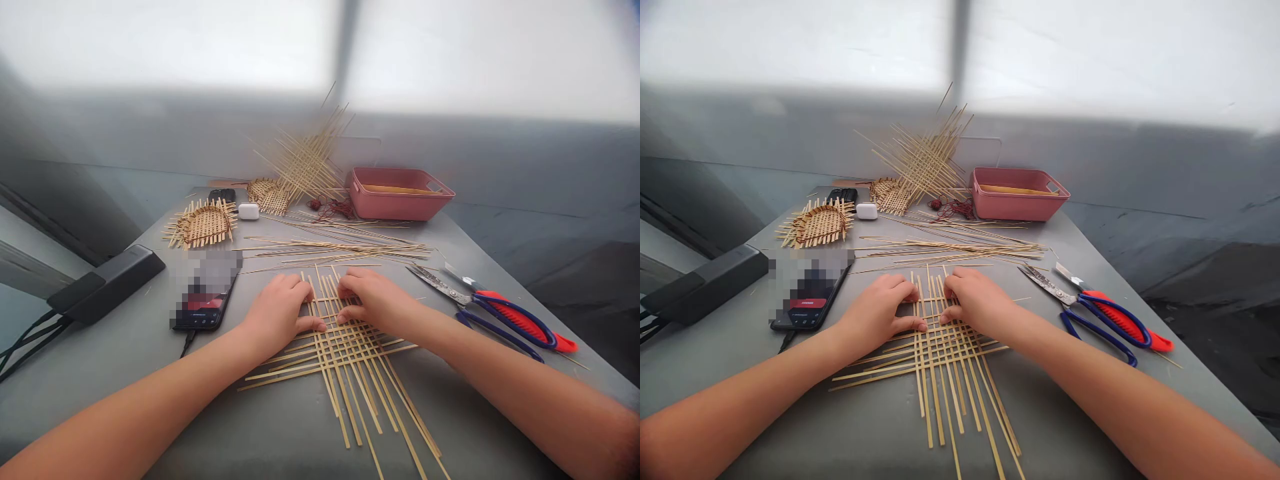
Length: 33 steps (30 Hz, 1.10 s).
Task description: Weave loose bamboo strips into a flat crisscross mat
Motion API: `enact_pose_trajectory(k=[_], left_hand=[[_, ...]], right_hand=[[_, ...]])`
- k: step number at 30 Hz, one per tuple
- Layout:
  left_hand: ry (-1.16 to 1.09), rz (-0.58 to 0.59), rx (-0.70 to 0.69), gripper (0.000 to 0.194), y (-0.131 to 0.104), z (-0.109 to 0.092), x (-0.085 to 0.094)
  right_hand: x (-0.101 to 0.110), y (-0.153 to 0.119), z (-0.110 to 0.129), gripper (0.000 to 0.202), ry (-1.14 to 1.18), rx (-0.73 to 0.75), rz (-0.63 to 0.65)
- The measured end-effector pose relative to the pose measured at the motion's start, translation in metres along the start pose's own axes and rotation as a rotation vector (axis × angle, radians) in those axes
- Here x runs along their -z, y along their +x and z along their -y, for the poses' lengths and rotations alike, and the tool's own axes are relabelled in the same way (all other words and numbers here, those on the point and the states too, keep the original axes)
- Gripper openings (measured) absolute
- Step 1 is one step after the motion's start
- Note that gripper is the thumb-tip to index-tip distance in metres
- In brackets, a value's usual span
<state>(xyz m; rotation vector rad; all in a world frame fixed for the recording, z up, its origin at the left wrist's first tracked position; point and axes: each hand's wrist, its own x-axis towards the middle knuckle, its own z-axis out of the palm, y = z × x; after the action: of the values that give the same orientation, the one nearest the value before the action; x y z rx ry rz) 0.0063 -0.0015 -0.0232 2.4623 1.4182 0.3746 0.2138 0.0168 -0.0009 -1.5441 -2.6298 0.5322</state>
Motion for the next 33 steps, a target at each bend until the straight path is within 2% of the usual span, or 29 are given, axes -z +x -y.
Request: enact_pose_trajectory(k=[4,13,33], left_hand=[[-0.034,-0.002,-0.012,0.042,-0.0011,0.0001,-0.0022],[-0.067,0.005,0.008,0.037,-0.0016,-0.0014,-0.0040],[-0.047,0.051,0.030,0.032,-0.0041,-0.0050,-0.0031]], right_hand=[[-0.0012,-0.0021,0.0023,0.026,-0.014,-0.006,0.002],[-0.0041,-0.0063,0.0033,0.020,0.008,0.084,0.020],[-0.0064,-0.0075,0.0070,0.010,0.064,0.034,-0.043]])
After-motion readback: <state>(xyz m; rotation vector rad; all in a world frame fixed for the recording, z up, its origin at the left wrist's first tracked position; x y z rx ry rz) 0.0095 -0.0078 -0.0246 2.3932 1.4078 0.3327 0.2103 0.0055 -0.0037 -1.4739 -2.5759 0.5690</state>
